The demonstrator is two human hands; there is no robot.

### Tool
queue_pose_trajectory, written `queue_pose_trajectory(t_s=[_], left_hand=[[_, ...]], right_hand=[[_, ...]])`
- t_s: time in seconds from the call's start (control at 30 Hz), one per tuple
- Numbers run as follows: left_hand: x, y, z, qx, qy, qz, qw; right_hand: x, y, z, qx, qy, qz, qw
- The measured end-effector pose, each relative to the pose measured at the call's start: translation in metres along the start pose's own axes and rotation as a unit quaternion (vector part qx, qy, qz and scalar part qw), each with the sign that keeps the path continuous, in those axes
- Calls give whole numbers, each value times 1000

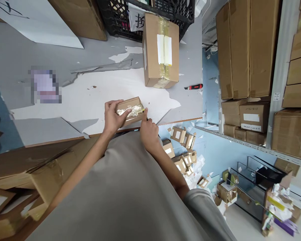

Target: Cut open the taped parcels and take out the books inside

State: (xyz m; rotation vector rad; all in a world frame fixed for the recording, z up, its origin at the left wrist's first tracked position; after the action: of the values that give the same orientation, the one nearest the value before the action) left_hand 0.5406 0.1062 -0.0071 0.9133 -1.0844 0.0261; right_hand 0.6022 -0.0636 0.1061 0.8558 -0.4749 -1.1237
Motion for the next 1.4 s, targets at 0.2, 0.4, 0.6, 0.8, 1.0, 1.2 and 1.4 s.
queue_pose_trajectory(t_s=[0.2,0.4,0.6,0.8,1.0,1.2,1.4], left_hand=[[7,-4,5,-14,-5,-6,1000],[9,-8,7,-3,-24,1,1000],[10,-12,10,6,-34,-3,999],[7,-12,13,15,-33,4,999],[0,-3,10,3,-41,10,999],[-38,30,12,44,-7,-12,999],[-100,72,38,124,137,-60,981]], right_hand=[[5,-2,1,-16,-19,10,1000],[6,-1,10,-29,-23,-1,999],[13,-6,13,-52,-42,-10,998],[15,-10,29,-77,-27,-17,997],[45,17,51,-19,5,-97,995],[93,-38,-56,42,29,-436,898],[65,-119,-135,-25,-9,-583,812]])
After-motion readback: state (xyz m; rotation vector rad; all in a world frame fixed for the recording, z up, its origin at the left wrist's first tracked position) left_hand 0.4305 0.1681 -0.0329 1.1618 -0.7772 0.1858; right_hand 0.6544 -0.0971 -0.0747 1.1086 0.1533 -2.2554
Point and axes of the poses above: each hand's wrist, its own z-axis away from the middle knuckle, its own y-axis out of the back of the hand, x = y × z, the point moved 6 cm from there along -z, towards the middle knuckle, and after that the axes turned 13 degrees about -z, right-handed, at the moved point
